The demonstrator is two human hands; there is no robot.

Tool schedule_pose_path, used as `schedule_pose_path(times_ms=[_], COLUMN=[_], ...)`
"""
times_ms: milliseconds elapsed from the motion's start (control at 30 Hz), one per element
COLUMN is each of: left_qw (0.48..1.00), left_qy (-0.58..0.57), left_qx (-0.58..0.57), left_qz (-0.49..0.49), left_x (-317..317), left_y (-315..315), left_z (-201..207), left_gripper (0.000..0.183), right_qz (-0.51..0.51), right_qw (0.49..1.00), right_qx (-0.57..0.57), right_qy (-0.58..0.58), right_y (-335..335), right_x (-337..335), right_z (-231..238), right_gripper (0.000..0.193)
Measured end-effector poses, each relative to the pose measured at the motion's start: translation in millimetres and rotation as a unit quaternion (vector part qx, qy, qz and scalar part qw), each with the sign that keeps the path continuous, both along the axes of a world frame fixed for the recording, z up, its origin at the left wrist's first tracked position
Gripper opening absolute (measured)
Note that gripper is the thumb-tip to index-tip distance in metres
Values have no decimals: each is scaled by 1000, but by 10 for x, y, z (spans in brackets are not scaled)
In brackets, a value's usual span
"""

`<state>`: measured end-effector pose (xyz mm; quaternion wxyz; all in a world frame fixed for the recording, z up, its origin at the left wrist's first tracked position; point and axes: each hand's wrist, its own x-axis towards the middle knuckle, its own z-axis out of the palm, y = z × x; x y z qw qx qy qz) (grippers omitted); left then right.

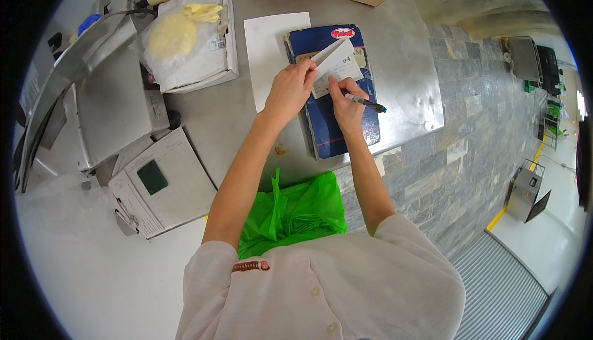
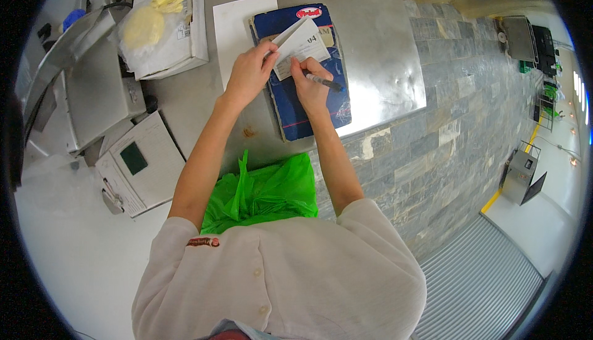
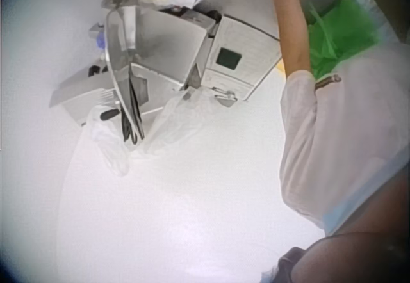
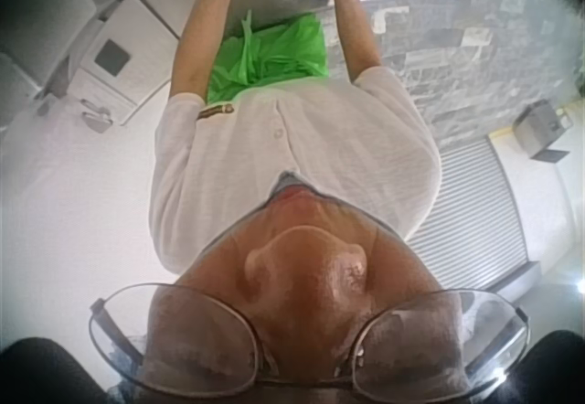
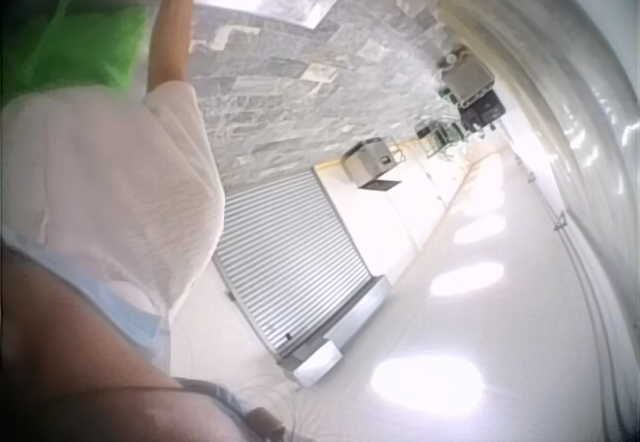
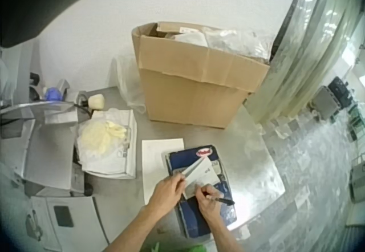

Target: The person writes on round yellow labels with a black marker, then places the labeled items into a clear plastic bag. The person then writes on a small white card and places it on top of a blue box.

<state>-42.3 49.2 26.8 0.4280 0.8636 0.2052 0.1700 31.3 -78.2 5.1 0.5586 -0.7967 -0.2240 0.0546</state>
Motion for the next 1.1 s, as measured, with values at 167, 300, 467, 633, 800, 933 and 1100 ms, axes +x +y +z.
schedule_pose_path(times_ms=[167,300,467,633,800,933,1100], left_qw=[1000,1000,1000,1000,998,989,986], left_qy=[13,0,-6,4,30,18,64], left_qx=[-7,-6,5,28,54,143,151], left_qz=[-3,-2,-3,-10,-11,-37,-35], left_x=[-6,-2,-8,4,-11,-47,-7], left_y=[12,4,-18,-33,-91,-172,-286], left_z=[1,-14,33,75,84,26,146], left_gripper=[15,15,14,11,12,15,28], right_qz=[0,2,7,16,17,-102,-43], right_qw=[1000,1000,998,999,999,987,993], right_qx=[-22,-13,-21,-11,-19,81,60], right_qy=[-8,-23,-65,-36,-42,97,92], right_y=[1,-2,6,-15,-28,-115,-132], right_x=[2,5,19,42,23,231,498], right_z=[21,4,15,14,-2,88,43], right_gripper=[23,24,24,24,27,29,29])
